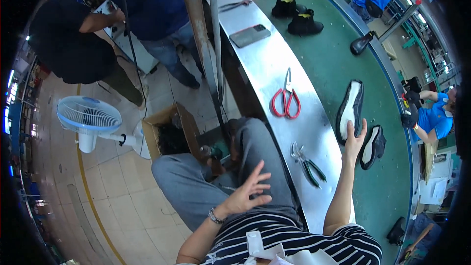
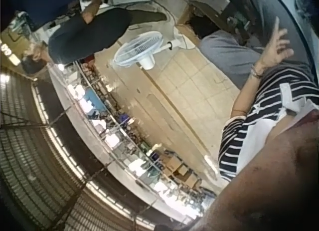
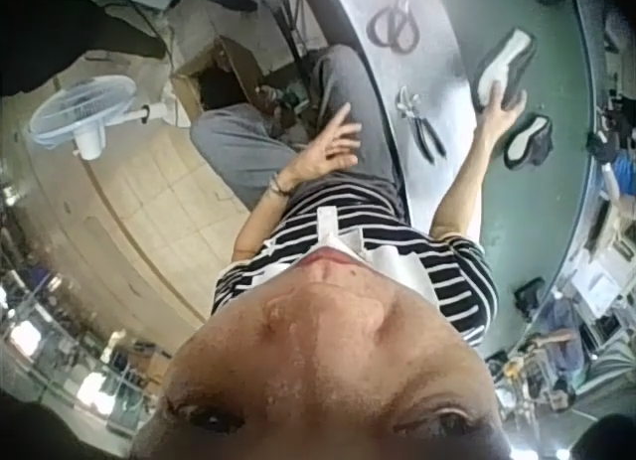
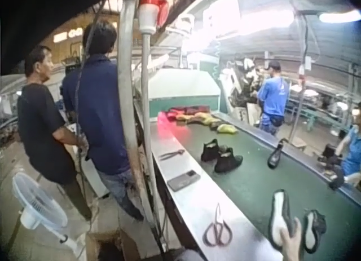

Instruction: The recorder is performing lasting and trimming operations on a shoe upper, using pliers and scissors.

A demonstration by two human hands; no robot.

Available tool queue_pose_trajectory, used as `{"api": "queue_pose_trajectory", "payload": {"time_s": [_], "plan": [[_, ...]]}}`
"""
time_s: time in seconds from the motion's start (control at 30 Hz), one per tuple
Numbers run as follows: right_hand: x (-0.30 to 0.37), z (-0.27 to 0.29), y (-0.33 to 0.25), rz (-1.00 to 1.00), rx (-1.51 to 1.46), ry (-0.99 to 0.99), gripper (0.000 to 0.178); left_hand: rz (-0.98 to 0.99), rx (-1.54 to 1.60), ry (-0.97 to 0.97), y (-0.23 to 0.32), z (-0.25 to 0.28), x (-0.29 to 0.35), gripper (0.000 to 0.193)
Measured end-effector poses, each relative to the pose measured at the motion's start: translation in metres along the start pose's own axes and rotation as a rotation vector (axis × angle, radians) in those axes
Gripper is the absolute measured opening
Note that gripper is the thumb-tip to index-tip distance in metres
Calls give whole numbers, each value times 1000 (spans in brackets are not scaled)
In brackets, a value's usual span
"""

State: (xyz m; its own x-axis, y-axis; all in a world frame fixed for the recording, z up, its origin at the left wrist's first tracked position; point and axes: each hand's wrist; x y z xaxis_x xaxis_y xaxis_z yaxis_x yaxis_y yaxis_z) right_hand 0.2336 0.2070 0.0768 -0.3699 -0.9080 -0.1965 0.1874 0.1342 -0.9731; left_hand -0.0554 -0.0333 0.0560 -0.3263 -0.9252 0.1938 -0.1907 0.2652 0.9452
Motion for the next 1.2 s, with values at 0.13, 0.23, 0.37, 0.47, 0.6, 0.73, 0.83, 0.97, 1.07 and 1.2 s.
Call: {"api": "queue_pose_trajectory", "payload": {"time_s": [0.13,0.23,0.37,0.47,0.6,0.73,0.83,0.97,1.07,1.2], "plan": [[-47,-9,28,57,341,-31,64,63,-99,-37,-8,-11,-18,102],[-64,-53,15,169,304,-201,57,123,-301,9,-24,-19,-33,86],[-123,-131,16,235,231,-450,55,117,-308,250,-46,-26,-49,52],[-178,-203,14,327,336,-521,57,161,-254,265,-48,-25,-59,43],[-239,-303,18,477,525,-497,58,226,-148,282,-45,-22,-68,37],[-284,-366,38,543,619,-413,64,201,-70,300,-56,-20,-72,37],[-283,-377,47,535,679,-467,52,200,-68,329,-51,-15,-71,36],[-291,-329,63,524,449,-397,35,210,-78,307,-48,-12,-76,35],[-294,-276,54,429,355,-308,34,263,-59,253,-38,-10,-76,34],[-267,-208,-22,404,259,-385,32,122,-317,345,-34,-11,-66,33]]}}
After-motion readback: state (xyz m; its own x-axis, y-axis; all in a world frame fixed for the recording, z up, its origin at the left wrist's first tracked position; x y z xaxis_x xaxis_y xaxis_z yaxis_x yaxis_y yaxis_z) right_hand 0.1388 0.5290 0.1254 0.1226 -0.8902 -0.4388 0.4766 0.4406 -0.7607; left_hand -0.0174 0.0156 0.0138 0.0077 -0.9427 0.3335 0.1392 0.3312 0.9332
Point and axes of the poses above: each hand's wrist, its own x-axis away from the middle knuckle, its own z-axis out of the back of the hand, y = z × x, and after that the axes turned 9 degrees about -x, right-handed
